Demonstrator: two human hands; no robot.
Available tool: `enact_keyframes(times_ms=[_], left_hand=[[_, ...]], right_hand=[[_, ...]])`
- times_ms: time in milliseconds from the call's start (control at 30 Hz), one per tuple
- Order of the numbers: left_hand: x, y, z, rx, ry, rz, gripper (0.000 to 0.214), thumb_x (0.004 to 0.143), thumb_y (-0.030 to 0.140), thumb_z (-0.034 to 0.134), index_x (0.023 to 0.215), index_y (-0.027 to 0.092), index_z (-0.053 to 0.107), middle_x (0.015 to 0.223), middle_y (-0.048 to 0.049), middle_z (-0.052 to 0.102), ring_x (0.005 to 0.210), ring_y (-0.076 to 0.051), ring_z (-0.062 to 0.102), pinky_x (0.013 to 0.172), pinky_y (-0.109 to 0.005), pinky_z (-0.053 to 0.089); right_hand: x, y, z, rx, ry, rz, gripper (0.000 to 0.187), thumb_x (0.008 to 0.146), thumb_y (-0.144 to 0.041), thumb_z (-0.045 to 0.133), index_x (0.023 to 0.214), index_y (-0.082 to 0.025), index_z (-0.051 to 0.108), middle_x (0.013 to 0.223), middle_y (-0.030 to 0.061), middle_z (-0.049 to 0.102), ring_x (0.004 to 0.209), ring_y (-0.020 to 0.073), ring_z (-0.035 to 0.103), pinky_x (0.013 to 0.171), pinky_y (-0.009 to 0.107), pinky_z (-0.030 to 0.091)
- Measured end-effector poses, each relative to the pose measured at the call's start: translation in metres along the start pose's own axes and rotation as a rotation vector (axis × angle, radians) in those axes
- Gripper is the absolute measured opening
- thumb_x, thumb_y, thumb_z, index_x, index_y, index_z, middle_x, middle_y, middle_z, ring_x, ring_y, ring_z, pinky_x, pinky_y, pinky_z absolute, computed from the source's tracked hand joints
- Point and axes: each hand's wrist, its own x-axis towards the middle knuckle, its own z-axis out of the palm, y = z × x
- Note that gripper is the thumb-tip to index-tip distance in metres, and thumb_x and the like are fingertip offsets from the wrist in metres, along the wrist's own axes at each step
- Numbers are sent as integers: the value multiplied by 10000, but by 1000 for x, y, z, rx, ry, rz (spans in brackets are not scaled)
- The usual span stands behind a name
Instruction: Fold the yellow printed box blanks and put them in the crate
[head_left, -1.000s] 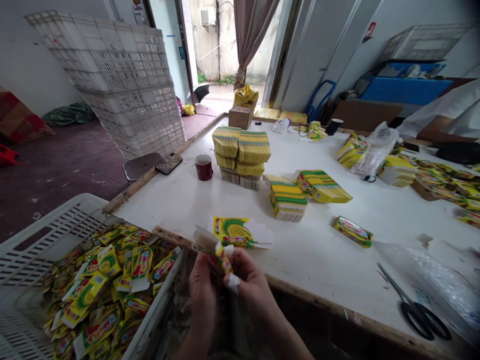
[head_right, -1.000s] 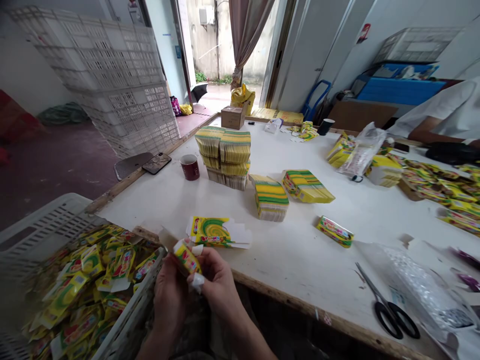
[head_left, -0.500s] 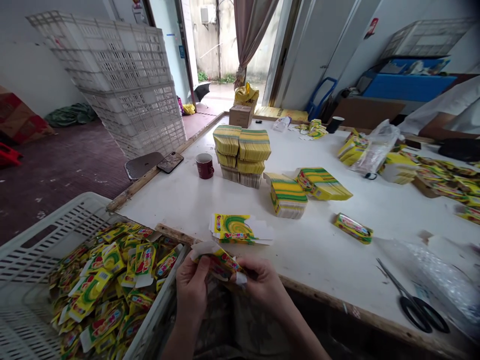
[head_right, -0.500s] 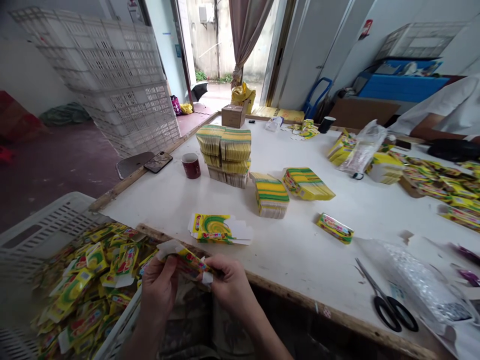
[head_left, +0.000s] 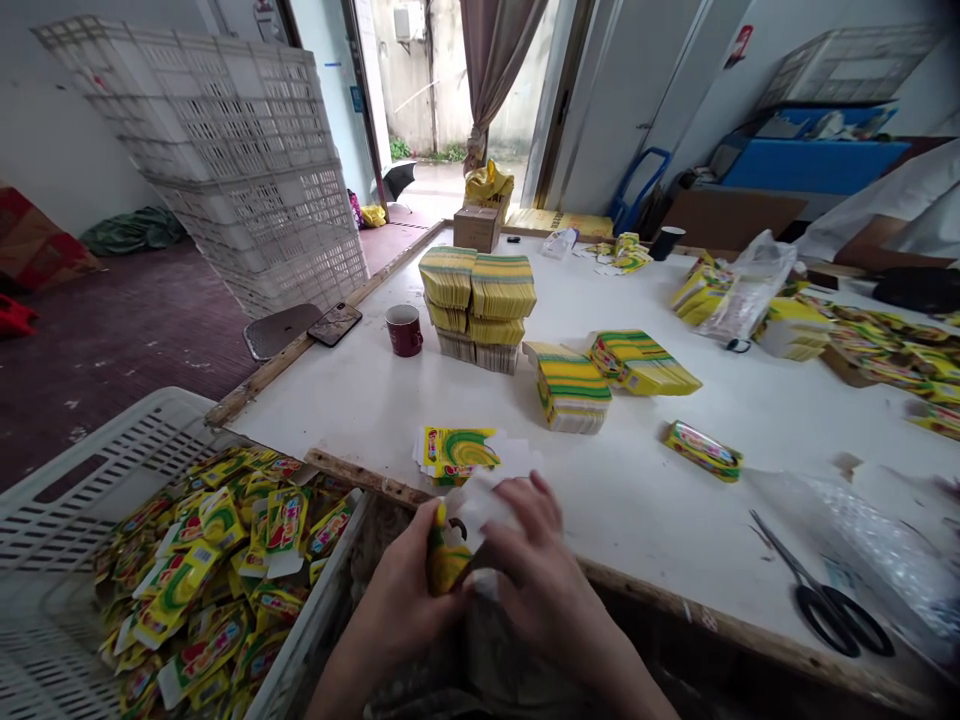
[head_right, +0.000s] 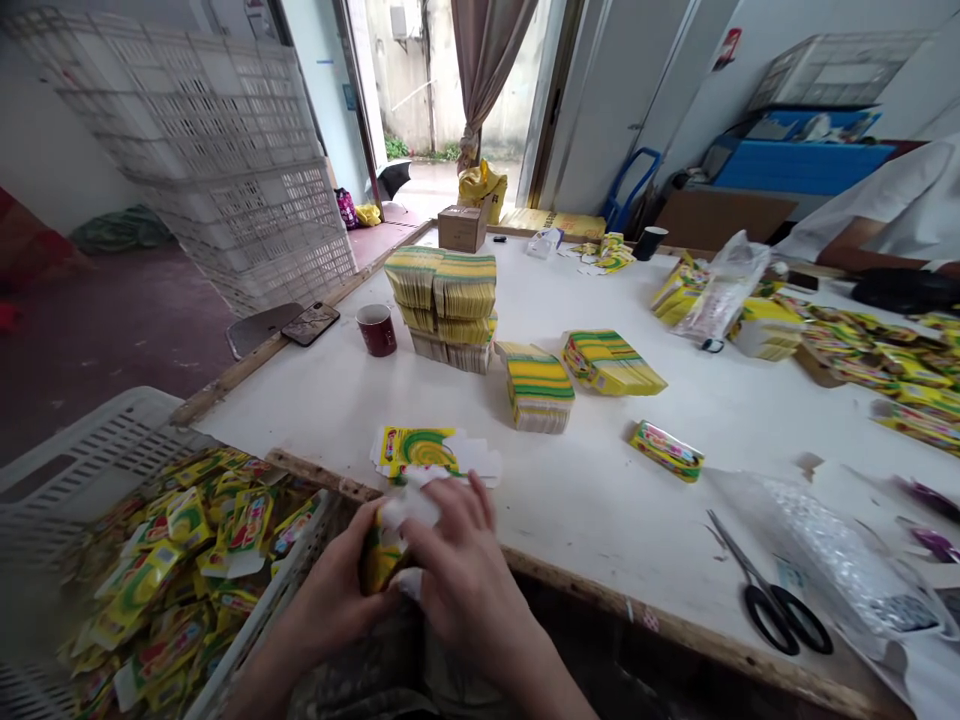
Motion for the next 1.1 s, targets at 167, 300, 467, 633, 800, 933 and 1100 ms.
enact_keyframes(times_ms=[167, 300, 467, 633, 800, 933, 1100], left_hand=[[2, -15, 20, 222, 199, 91, 746, 766, 357, 681, 1354, 235, 240, 1136, -110, 624, 977, -274, 633, 798, -386, 537], [0, -13, 30, 237, 176, 243, 672, 786, 274, 649, 1332, 263, 258, 1192, -126, 569, 982, -254, 633, 778, -347, 536], [0, -7, 28, 189, 120, 202, 623, 713, 142, 614, 1224, 298, 293, 1209, -79, 549, 1032, -234, 602, 835, -354, 512], [4, -13, 19, 163, 2, 46, 647, 703, 152, 593, 1243, 268, 257, 1035, -60, 624, 881, -250, 633, 742, -381, 523], [6, -25, 24, 222, 171, 152, 799, 720, 195, 613, 1361, 204, 135, 1331, -192, 444, 1198, -307, 501, 954, -478, 464], [2, -28, 15, 325, 226, 76, 599, 742, 299, 664, 1246, 222, 349, 1169, -121, 559, 1069, -293, 566, 900, -483, 489], [2, -19, -1, 361, 189, 75, 617, 729, 368, 694, 1242, 231, 381, 1159, -84, 596, 1061, -261, 584, 904, -430, 495]], right_hand=[[-13, 16, 28, 730, 137, 541, 604, 887, -527, 475, 1397, -220, 375, 1346, 150, 515, 1292, 302, 445, 1041, 489, 395], [-7, 10, 41, 1066, 37, 721, 477, 825, -536, 580, 1166, -205, 618, 1112, 105, 678, 1106, 288, 592, 977, 454, 449], [2, 4, 38, 1090, 26, 682, 494, 758, -449, 689, 1197, -240, 602, 1157, 78, 669, 1081, 267, 614, 979, 432, 458], [-10, 9, 38, 696, -103, 359, 543, 875, -279, 552, 1400, -234, 419, 1439, 123, 467, 1346, 279, 409, 1101, 479, 342], [-15, 17, 39, 367, -109, 164, 576, 837, -56, 437, 1377, -254, 464, 1499, 100, 390, 1383, 232, 368, 1111, 416, 354], [-15, 26, 35, 280, -116, 163, 537, 879, -134, 472, 1409, -200, 416, 1490, 171, 382, 1390, 262, 352, 1094, 431, 370], [-8, 30, 21, 183, -284, 123, 357, 918, -257, 495, 1255, -159, 560, 1433, 227, 406, 1274, 297, 502, 987, 392, 473]])
